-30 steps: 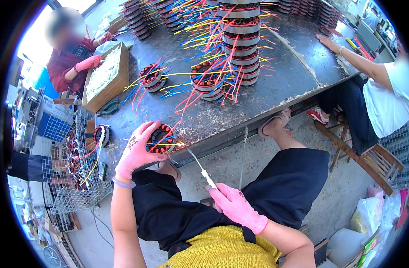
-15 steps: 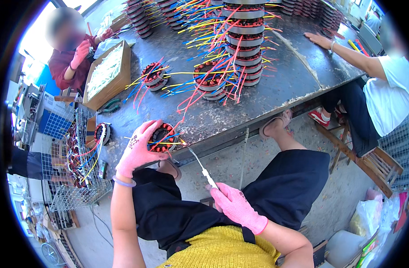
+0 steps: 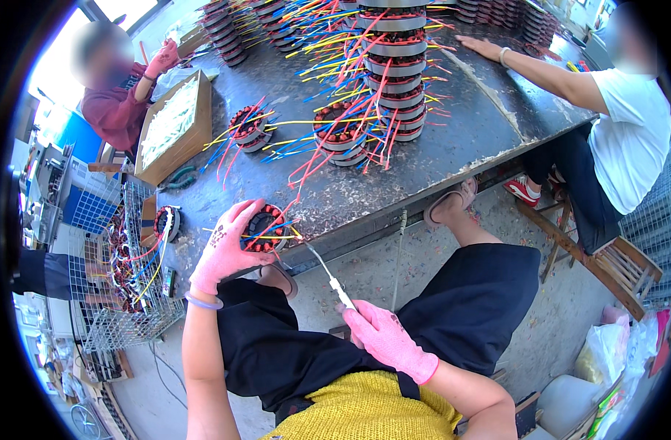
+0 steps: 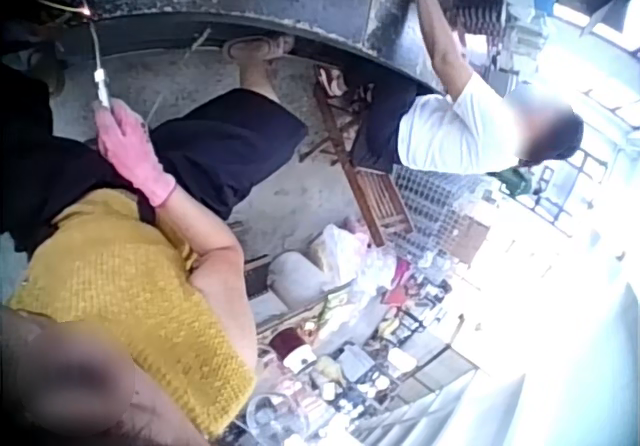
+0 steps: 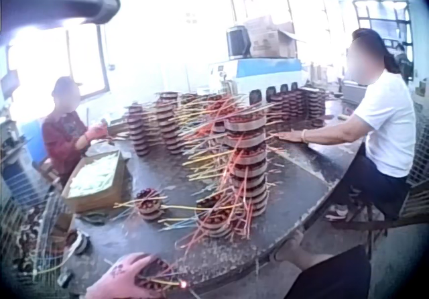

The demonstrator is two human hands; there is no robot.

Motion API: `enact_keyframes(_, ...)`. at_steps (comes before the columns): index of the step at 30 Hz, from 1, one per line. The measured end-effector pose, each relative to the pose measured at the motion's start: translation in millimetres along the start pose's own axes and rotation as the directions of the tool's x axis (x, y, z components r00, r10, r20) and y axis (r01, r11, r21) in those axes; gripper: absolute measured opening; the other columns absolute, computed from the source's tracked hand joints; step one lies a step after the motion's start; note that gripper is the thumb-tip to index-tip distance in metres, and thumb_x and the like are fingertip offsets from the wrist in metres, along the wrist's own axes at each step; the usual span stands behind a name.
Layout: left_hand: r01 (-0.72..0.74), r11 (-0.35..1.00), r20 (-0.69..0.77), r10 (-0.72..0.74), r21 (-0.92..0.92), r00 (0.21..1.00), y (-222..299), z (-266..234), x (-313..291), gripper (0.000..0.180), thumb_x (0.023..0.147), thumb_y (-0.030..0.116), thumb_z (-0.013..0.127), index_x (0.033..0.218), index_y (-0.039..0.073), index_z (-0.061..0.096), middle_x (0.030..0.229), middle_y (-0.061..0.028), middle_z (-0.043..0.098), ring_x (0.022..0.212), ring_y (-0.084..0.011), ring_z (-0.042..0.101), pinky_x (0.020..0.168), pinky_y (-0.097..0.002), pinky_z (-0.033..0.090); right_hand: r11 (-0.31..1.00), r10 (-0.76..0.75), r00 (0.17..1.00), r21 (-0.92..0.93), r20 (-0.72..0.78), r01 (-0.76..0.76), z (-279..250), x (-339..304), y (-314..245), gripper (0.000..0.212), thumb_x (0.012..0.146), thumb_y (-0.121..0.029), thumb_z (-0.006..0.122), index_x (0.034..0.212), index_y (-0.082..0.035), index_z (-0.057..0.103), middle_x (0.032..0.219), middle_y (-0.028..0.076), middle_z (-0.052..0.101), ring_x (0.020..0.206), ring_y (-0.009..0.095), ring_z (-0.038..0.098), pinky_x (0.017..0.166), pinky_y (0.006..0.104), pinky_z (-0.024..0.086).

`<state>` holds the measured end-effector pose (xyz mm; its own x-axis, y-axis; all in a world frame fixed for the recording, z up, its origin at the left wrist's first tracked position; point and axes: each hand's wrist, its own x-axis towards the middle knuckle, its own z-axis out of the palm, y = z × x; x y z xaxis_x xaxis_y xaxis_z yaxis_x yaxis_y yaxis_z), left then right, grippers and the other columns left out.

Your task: The person solders wire connections on electric motor stators using a handheld soldering iron and luego stacks the finished components into a tall pile on the table.

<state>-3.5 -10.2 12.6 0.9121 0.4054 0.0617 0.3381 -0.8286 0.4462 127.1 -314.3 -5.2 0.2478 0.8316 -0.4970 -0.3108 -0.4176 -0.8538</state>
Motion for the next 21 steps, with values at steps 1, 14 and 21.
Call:
enact_keyframes(1,0.002,1.0,0.001,-0.002,-0.001,1.0,0.4,-0.1,-0.1,0.099,0.056,0.027,0.091,0.144,0.007,0.049,0.141,-0.0179,0.05,0.132,-0.0381,0.047,0.111,-0.044,0.038,1.0,-0.005,1.0,-0.003,0.002,0.005,-0.3,0.4,1.1,0.037,0.104,-0.027,0.048,0.124,0.001,0.061,0.069,0.001,0.053,0.061,0.008,0.052,0.058,0.0269,0.043)
enact_keyframes(14,-0.005,1.0,0.0,0.005,-0.011,1.0,0.3,-0.6,-0.6,0.099,0.057,0.03,0.091,0.143,0.007,0.048,0.141,-0.0185,0.05,0.13,-0.0387,0.048,0.11,-0.0444,0.039,0.999,-0.008,1.0,0.038,0.003,0.007,0.3,1.6,4.3,0.037,0.105,-0.026,0.048,0.124,0.002,0.061,0.071,0.001,0.053,0.061,0.008,0.051,0.059,0.027,0.043)
enact_keyframes(21,-0.015,1.0,-0.007,0.015,-0.006,1.0,-0.1,0.1,-0.3,0.099,0.057,0.031,0.092,0.143,0.007,0.048,0.14,-0.0189,0.05,0.129,-0.0391,0.049,0.11,-0.0449,0.039,1.0,-0.016,1.0,0.002,0.007,0.015,-0.3,2.1,3.3,0.038,0.105,-0.028,0.048,0.125,0.002,0.061,0.07,0.001,0.053,0.061,0.008,0.051,0.059,0.027,0.043)
